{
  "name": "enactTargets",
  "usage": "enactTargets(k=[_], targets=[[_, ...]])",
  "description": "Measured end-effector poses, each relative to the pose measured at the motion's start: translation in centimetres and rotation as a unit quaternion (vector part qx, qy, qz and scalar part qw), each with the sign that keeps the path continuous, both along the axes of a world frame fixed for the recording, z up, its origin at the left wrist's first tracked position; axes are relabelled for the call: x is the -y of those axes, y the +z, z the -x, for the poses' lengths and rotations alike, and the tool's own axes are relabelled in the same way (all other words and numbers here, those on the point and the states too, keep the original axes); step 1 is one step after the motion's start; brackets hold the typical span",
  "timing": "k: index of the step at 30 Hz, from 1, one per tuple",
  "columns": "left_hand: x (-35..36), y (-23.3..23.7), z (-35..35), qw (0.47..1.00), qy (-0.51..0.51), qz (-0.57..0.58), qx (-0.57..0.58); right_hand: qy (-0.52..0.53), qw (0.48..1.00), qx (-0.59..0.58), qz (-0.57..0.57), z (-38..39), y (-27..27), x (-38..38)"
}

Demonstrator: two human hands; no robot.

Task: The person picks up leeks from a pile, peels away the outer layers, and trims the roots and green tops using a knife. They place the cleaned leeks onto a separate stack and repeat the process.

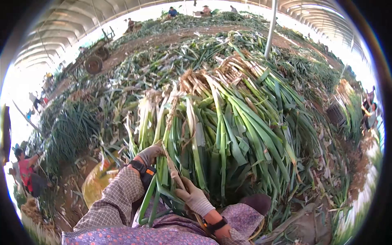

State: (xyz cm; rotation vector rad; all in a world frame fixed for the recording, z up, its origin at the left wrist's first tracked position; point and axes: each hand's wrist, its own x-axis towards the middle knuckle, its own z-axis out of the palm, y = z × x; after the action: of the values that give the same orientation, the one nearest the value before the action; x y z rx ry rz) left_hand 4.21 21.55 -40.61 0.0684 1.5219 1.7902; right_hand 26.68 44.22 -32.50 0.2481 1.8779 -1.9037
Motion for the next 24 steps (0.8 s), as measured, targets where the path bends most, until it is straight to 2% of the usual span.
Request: enactTargets(k=[1,3,4,5,6,7,8,10,11,12,13,14,15,17,21,22,24], targets=[[-0.2,0.1,-1.0,1.0,0.007,0.001,-0.002,0.008,0.999,-0.021,-0.033,0.7,-1.7,0.6],[-0.7,0.7,-2.4,1.0,0.022,0.006,-0.013,0.016,0.997,0.035,-0.066,2.0,0.0,1.2],[-0.9,0.7,-2.6,0.999,0.028,0.01,-0.021,-0.004,0.997,0.013,-0.07,2.3,-0.5,1.3],[-1.1,-0.7,-2.0,0.991,0.094,-0.052,0.083,-0.023,0.997,-0.012,-0.074,3.1,-1.7,1.2],[-1.0,-0.7,-1.8,0.992,0.089,-0.053,0.071,-0.043,0.996,-0.038,-0.075,3.8,-2.9,1.2],[-0.8,-0.7,-1.5,0.993,0.083,-0.054,0.06,-0.016,0.989,-0.099,-0.106,3.3,-4.5,1.3],[-0.7,-0.9,-1.4,0.994,0.078,-0.055,0.051,-0.006,0.989,-0.1,-0.106,2.6,-5.2,1.6],[-0.3,-2.4,-0.8,0.984,0.092,-0.13,0.081,0.013,0.989,-0.099,-0.108,1.8,-5.9,2.0],[0.0,-3.3,-0.6,0.977,0.096,-0.166,0.098,-0.008,0.983,-0.115,-0.145,2.1,-5.1,1.9],[0.3,-4.2,-0.6,0.968,0.1,-0.201,0.115,-0.016,0.985,-0.109,-0.136,2.2,-4.9,2.0],[0.9,-4.9,-0.1,0.928,0.068,-0.306,0.201,-0.025,0.986,-0.104,-0.127,2.5,-4.7,2.1],[1.0,-4.3,-0.2,0.96,0.068,-0.234,0.14,-0.031,0.987,-0.103,-0.119,2.8,-4.5,2.1],[1.1,-2.8,-0.9,0.982,0.069,-0.159,0.079,0.024,0.982,-0.116,-0.149,2.6,-4.2,2.4],[1.4,-1.7,-1.4,0.979,0.115,-0.097,0.139,0.017,0.977,-0.125,-0.17,2.8,-4.1,3.5],[1.0,-2.8,-1.2,0.976,0.123,-0.159,0.086,-0.006,0.97,-0.147,-0.192,7.6,-5.1,4.2],[1.1,-2.9,-1.2,0.978,0.12,-0.148,0.085,-0.003,0.965,-0.142,-0.222,9.0,-4.7,4.6],[1.4,-2.6,-1.1,0.982,0.114,-0.125,0.081,0.0,0.945,-0.211,-0.252,12.5,-5.2,5.0]])
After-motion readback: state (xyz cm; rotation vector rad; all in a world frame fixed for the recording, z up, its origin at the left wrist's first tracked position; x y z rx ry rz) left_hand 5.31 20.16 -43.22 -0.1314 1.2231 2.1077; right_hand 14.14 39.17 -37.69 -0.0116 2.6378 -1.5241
